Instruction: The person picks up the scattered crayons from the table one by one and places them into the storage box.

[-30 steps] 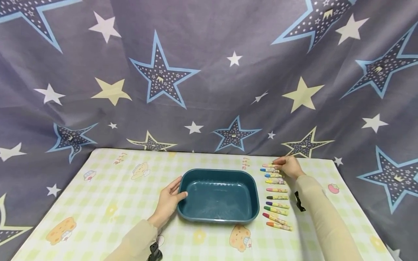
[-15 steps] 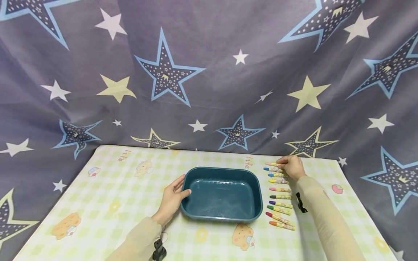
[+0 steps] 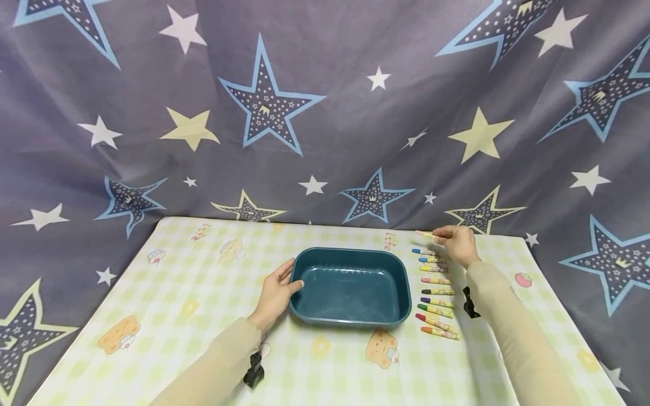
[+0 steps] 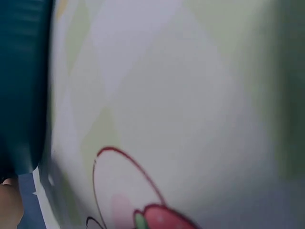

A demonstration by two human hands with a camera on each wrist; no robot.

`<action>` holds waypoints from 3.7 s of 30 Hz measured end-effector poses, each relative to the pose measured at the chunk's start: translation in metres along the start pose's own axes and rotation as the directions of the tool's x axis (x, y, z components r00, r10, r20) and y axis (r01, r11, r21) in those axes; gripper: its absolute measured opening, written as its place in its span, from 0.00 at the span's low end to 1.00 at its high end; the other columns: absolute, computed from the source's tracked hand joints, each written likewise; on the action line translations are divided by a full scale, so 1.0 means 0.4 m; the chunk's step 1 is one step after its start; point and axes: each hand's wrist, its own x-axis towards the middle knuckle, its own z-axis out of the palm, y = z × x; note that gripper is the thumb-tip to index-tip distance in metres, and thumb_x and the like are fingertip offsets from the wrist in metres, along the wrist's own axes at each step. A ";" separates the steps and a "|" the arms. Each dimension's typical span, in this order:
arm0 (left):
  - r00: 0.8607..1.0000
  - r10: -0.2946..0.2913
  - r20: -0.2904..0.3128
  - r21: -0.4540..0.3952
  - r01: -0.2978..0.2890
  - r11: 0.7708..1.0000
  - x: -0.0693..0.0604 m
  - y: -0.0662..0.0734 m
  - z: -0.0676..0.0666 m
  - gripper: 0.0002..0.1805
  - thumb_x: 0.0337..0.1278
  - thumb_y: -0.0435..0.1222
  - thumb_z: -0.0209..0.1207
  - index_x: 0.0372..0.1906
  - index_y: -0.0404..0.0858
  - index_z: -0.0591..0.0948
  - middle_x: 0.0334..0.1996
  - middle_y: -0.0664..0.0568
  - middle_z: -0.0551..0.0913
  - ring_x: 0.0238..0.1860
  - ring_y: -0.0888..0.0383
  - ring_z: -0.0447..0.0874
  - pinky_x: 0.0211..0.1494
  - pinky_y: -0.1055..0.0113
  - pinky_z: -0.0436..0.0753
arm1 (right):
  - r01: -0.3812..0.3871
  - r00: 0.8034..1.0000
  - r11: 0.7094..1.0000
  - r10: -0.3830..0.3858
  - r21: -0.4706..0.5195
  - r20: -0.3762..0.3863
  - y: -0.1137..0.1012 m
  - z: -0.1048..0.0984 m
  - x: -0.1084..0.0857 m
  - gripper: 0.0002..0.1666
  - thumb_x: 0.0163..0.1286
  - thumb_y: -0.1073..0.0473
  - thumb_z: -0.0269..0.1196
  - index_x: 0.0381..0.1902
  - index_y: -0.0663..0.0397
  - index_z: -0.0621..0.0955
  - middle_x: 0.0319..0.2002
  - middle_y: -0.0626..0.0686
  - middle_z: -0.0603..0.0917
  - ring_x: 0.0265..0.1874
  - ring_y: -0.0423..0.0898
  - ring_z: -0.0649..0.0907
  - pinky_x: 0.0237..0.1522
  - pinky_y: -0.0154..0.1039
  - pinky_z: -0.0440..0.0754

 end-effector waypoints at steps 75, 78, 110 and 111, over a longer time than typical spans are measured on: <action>1.000 0.024 0.000 -0.024 -0.024 0.999 0.006 -0.015 -0.004 0.33 0.52 0.26 0.57 0.66 0.36 0.63 0.64 0.39 0.66 0.65 0.46 0.64 0.62 0.63 0.71 | 0.176 0.926 0.964 -0.231 0.199 0.299 -0.288 0.296 -0.118 0.12 0.49 0.74 0.66 0.35 0.62 0.86 0.34 0.58 0.86 0.35 0.50 0.85 0.36 0.36 0.85; 0.999 0.051 -0.001 -0.020 -0.051 0.999 0.003 -0.014 -0.004 0.33 0.51 0.27 0.57 0.66 0.35 0.63 0.64 0.38 0.66 0.64 0.45 0.65 0.61 0.64 0.72 | 0.174 0.934 0.973 -0.212 0.152 0.288 -0.287 0.304 -0.117 0.13 0.47 0.73 0.68 0.33 0.60 0.86 0.33 0.56 0.87 0.35 0.48 0.86 0.34 0.32 0.84; 0.998 0.065 -0.004 -0.042 -0.065 0.997 0.002 -0.019 -0.003 0.34 0.50 0.28 0.58 0.65 0.35 0.65 0.63 0.36 0.67 0.64 0.44 0.65 0.60 0.64 0.74 | 0.060 0.935 0.968 -0.139 0.242 0.326 -0.299 0.287 -0.121 0.16 0.53 0.65 0.67 0.42 0.63 0.83 0.36 0.58 0.86 0.36 0.49 0.85 0.36 0.36 0.84; 0.998 0.069 -0.007 -0.043 -0.069 0.997 0.001 -0.019 -0.003 0.33 0.50 0.28 0.58 0.65 0.35 0.65 0.63 0.36 0.67 0.64 0.44 0.65 0.60 0.64 0.74 | 0.070 0.935 0.967 -0.149 0.244 0.322 -0.297 0.286 -0.120 0.16 0.54 0.65 0.67 0.42 0.63 0.83 0.36 0.58 0.86 0.36 0.49 0.85 0.36 0.36 0.84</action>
